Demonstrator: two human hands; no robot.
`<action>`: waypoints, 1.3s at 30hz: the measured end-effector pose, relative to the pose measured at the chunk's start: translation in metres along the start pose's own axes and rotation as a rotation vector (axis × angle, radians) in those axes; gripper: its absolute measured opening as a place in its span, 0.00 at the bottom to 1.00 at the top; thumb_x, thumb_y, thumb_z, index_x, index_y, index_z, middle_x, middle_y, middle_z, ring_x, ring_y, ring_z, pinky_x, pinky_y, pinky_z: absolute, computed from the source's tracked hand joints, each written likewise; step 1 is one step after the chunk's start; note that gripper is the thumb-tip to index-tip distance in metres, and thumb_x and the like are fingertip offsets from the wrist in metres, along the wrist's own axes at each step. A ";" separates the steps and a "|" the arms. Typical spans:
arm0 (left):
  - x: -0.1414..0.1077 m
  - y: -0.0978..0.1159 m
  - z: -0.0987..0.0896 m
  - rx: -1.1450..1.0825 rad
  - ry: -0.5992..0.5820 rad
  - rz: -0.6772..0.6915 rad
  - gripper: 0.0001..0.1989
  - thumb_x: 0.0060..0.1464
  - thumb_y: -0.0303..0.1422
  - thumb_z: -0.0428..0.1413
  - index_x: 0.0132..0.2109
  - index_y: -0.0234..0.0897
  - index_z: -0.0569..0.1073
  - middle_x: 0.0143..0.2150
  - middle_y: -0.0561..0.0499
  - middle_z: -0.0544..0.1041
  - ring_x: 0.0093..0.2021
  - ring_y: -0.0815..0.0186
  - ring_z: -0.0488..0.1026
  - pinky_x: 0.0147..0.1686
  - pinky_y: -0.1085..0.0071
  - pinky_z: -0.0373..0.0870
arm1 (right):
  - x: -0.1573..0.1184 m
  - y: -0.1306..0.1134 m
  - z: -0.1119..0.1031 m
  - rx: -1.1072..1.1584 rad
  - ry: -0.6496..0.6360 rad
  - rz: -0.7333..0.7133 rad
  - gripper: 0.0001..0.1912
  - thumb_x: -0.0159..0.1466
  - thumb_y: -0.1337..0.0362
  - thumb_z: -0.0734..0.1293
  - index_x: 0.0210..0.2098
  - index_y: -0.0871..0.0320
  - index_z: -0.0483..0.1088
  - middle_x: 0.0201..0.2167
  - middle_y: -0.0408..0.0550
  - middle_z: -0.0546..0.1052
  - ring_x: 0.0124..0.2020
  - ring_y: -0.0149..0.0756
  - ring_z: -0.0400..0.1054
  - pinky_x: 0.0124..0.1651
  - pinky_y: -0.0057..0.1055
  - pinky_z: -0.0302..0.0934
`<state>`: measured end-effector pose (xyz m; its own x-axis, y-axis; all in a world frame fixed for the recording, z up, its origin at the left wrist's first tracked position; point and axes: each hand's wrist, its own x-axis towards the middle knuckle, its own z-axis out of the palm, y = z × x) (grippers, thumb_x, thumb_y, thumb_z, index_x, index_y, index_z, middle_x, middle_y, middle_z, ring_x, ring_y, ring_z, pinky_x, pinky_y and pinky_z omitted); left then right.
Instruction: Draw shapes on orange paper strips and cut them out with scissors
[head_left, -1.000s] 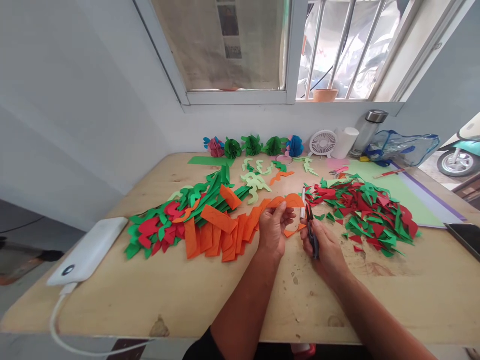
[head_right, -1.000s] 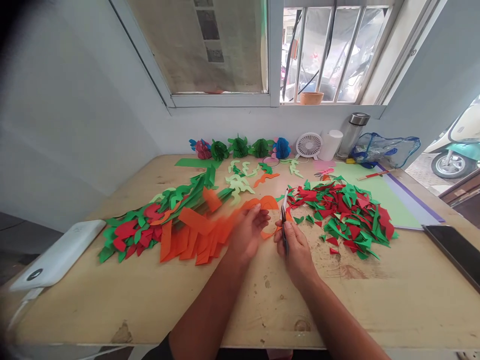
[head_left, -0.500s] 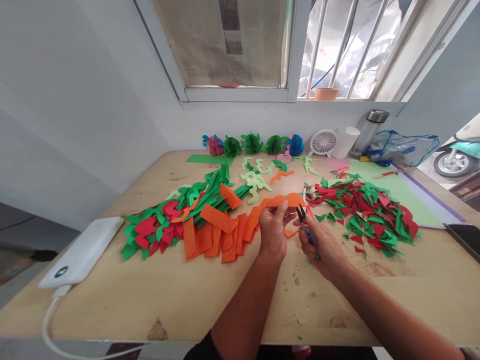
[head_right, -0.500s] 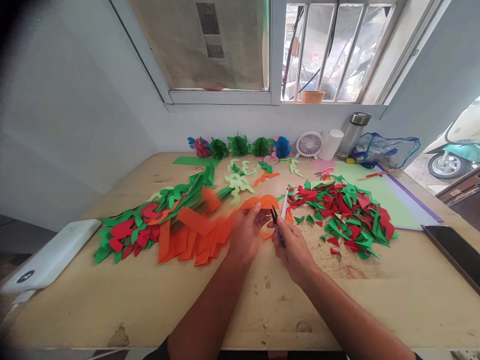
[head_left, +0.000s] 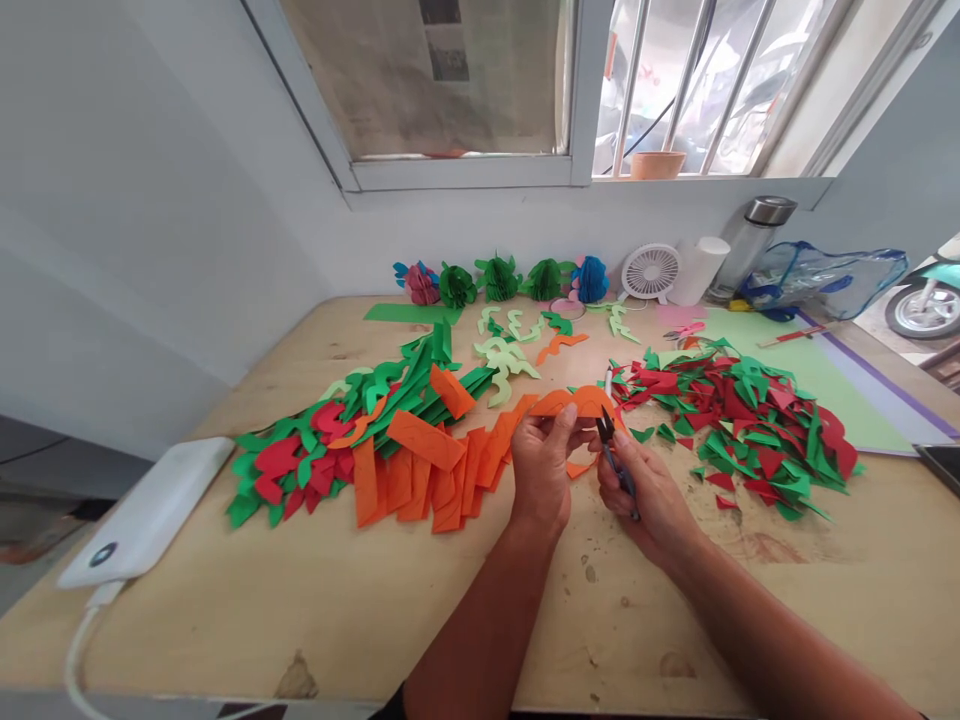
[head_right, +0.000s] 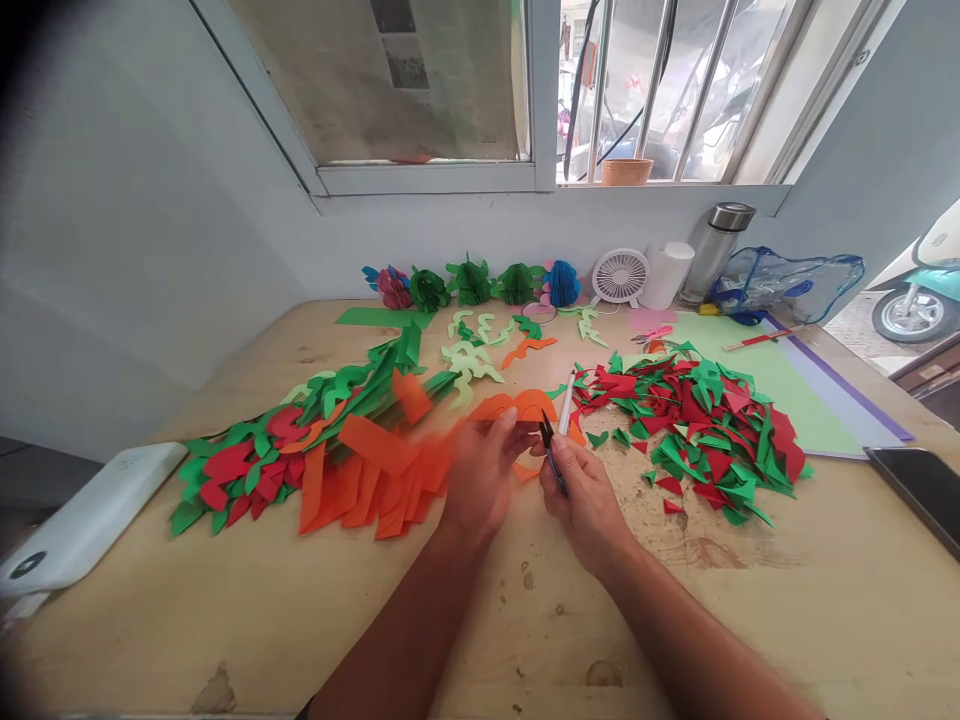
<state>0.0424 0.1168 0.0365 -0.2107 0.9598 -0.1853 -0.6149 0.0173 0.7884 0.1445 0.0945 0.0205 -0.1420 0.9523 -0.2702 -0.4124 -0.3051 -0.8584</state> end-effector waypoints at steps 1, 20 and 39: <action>0.000 0.000 0.000 0.005 -0.006 0.004 0.15 0.41 0.39 0.66 0.32 0.32 0.74 0.28 0.49 0.78 0.27 0.68 0.76 0.30 0.72 0.71 | 0.000 0.000 0.000 0.004 0.000 0.005 0.22 0.54 0.45 0.71 0.31 0.58 0.69 0.15 0.34 0.59 0.15 0.21 0.41 0.18 0.23 0.33; -0.002 0.001 0.001 0.040 -0.016 0.028 0.15 0.41 0.39 0.67 0.31 0.32 0.76 0.28 0.49 0.79 0.26 0.68 0.75 0.30 0.72 0.72 | -0.001 -0.001 -0.001 -0.015 0.029 0.001 0.23 0.53 0.44 0.71 0.31 0.58 0.69 0.15 0.34 0.57 0.15 0.21 0.42 0.18 0.23 0.33; -0.001 -0.001 0.000 0.032 -0.012 0.039 0.14 0.41 0.38 0.66 0.30 0.31 0.75 0.24 0.49 0.78 0.27 0.65 0.77 0.29 0.72 0.71 | -0.001 -0.002 0.000 -0.037 0.049 0.022 0.26 0.51 0.41 0.72 0.31 0.59 0.68 0.14 0.32 0.57 0.14 0.20 0.41 0.17 0.22 0.32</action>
<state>0.0429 0.1160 0.0361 -0.2248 0.9632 -0.1474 -0.5815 -0.0112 0.8135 0.1453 0.0939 0.0227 -0.1057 0.9451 -0.3091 -0.3758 -0.3258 -0.8676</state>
